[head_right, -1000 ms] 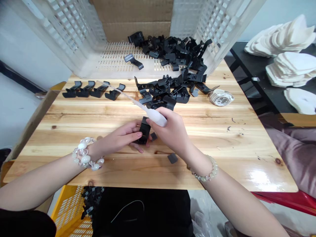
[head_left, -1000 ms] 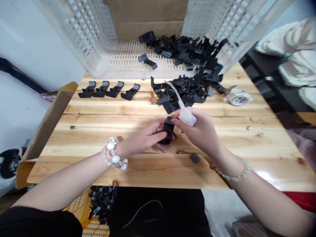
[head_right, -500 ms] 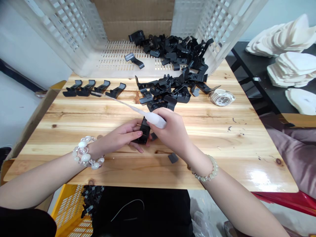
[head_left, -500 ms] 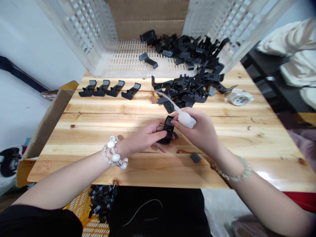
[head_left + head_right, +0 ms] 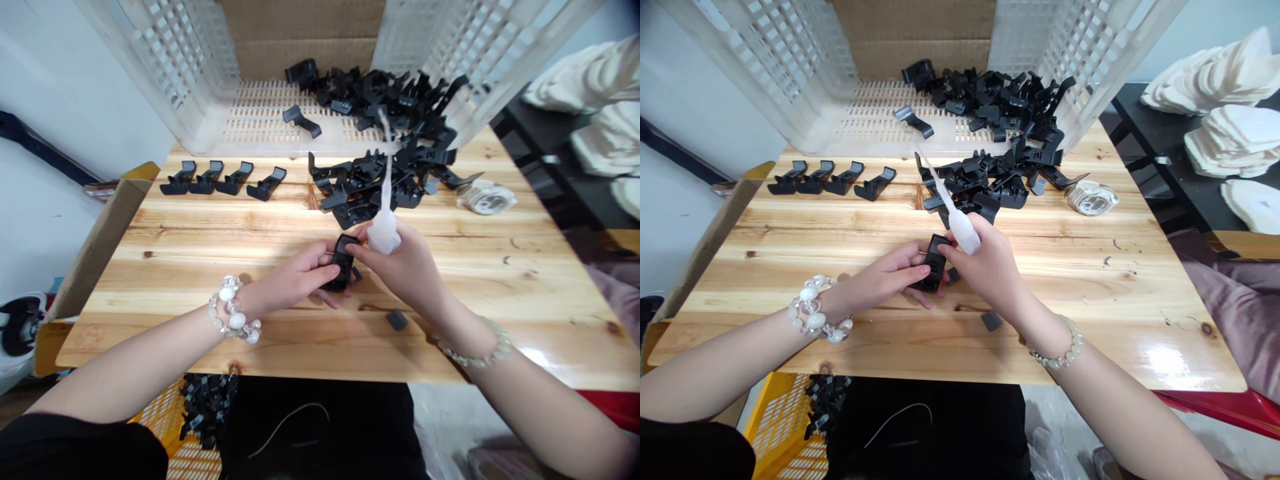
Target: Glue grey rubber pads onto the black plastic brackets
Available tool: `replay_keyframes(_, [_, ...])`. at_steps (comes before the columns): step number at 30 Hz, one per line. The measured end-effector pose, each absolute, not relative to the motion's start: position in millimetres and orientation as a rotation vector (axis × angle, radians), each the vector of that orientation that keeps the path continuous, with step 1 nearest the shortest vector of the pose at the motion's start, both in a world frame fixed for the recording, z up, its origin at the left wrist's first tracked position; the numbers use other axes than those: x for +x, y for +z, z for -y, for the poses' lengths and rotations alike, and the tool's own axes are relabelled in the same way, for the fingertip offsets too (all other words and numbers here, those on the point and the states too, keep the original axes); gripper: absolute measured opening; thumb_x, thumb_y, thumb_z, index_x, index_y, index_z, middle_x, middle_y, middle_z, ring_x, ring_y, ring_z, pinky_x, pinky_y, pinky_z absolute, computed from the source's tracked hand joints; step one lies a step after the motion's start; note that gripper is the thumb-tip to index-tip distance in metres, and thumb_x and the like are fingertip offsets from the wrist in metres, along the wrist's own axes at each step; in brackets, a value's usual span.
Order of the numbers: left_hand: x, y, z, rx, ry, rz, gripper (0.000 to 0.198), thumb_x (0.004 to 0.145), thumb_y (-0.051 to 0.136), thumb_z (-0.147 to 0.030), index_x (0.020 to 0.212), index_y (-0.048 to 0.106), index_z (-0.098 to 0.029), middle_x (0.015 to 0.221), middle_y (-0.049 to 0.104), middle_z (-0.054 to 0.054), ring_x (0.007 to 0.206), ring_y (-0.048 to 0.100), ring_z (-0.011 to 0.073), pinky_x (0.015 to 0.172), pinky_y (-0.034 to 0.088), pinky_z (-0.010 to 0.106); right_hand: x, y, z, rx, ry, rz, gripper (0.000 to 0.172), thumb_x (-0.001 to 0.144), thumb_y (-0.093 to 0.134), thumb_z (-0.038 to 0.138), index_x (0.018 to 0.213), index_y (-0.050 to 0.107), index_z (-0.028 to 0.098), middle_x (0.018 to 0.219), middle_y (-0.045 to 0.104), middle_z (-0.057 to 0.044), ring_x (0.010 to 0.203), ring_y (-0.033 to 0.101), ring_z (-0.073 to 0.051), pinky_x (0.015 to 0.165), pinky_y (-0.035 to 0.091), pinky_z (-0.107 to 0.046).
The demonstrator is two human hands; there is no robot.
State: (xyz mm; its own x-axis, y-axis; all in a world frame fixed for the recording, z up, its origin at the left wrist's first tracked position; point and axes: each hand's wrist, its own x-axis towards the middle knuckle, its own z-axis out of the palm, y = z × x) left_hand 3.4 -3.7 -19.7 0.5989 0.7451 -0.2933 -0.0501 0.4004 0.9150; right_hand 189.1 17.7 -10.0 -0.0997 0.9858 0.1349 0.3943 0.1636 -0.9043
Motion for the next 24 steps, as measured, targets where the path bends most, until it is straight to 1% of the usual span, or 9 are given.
replay_keyframes(4, [4, -22, 4, 1.05, 0.589, -0.758, 0.036, 0.093, 0.057, -0.031, 0.125, 0.047, -0.019, 0.11, 0.066, 0.011, 0.089, 0.069, 0.0179, 0.073, 0.06, 0.031, 190, -7, -20, -1.374, 1.077, 1.542, 0.018, 0.067, 0.074, 0.022, 0.076, 0.059, 0.019, 0.07, 0.059, 0.001, 0.064, 0.053, -0.014, 0.062, 0.043, -0.032])
replay_keyframes(8, [4, -23, 5, 1.05, 0.612, -0.733, 0.028, 0.092, 0.059, -0.031, 0.115, 0.05, -0.017, 0.106, 0.068, 0.01, 0.084, 0.069, 0.0149, 0.079, 0.058, 0.031, 190, -5, -21, -1.352, 1.193, 1.492, 0.02, 0.065, 0.075, 0.022, 0.075, 0.058, 0.019, 0.07, 0.058, 0.001, 0.06, 0.05, -0.012, 0.054, 0.04, -0.028])
replay_keyframes(12, [5, -23, 6, 1.072, 0.639, -0.699, 0.025, 0.092, 0.059, -0.028, 0.113, 0.05, -0.017, 0.102, 0.068, 0.008, 0.084, 0.068, 0.0144, 0.079, 0.057, 0.03, 190, -4, -20, -1.351, 1.224, 1.476, 0.021, 0.065, 0.076, 0.022, 0.074, 0.058, 0.018, 0.069, 0.058, 0.002, 0.058, 0.049, -0.01, 0.049, 0.038, -0.025])
replay_keyframes(16, [6, -21, 5, 1.07, 0.65, -0.709, 0.024, 0.092, 0.058, -0.025, 0.113, 0.051, -0.016, 0.102, 0.069, 0.009, 0.085, 0.069, 0.0163, 0.082, 0.056, 0.034, 192, -3, -20, -1.333, 1.262, 1.462, 0.022, 0.065, 0.077, 0.023, 0.077, 0.059, 0.019, 0.07, 0.058, 0.002, 0.052, 0.047, -0.008, 0.044, 0.035, -0.023])
replay_keyframes(20, [5, -15, 2, 1.035, 0.682, -0.742, 0.03, 0.089, 0.058, -0.021, 0.118, 0.051, -0.014, 0.095, 0.071, 0.009, 0.079, 0.071, 0.019, 0.083, 0.054, 0.037, 196, 1, -22, -1.247, 1.42, 1.391, 0.022, 0.069, 0.078, 0.03, 0.077, 0.06, 0.02, 0.066, 0.058, 0.002, 0.047, 0.041, -0.007, 0.039, 0.032, -0.023])
replay_keyframes(22, [4, -12, 0, 0.975, 0.701, -0.753, 0.031, 0.087, 0.057, -0.018, 0.118, 0.052, -0.014, 0.092, 0.071, 0.008, 0.078, 0.072, 0.0201, 0.081, 0.054, 0.036, 198, 1, -23, -1.199, 1.48, 1.325, 0.02, 0.073, 0.076, 0.034, 0.075, 0.061, 0.021, 0.07, 0.063, 0.0, 0.048, 0.043, -0.008, 0.038, 0.031, -0.023])
replay_keyframes(24, [3, -9, -1, 0.908, 0.709, -0.789, 0.027, 0.087, 0.055, -0.017, 0.113, 0.054, -0.013, 0.091, 0.071, 0.008, 0.076, 0.071, 0.0198, 0.078, 0.054, 0.035, 200, 1, -24, -1.148, 1.545, 1.255, 0.019, 0.075, 0.074, 0.035, 0.074, 0.061, 0.021, 0.077, 0.067, -0.002, 0.054, 0.049, -0.009, 0.039, 0.033, -0.023])
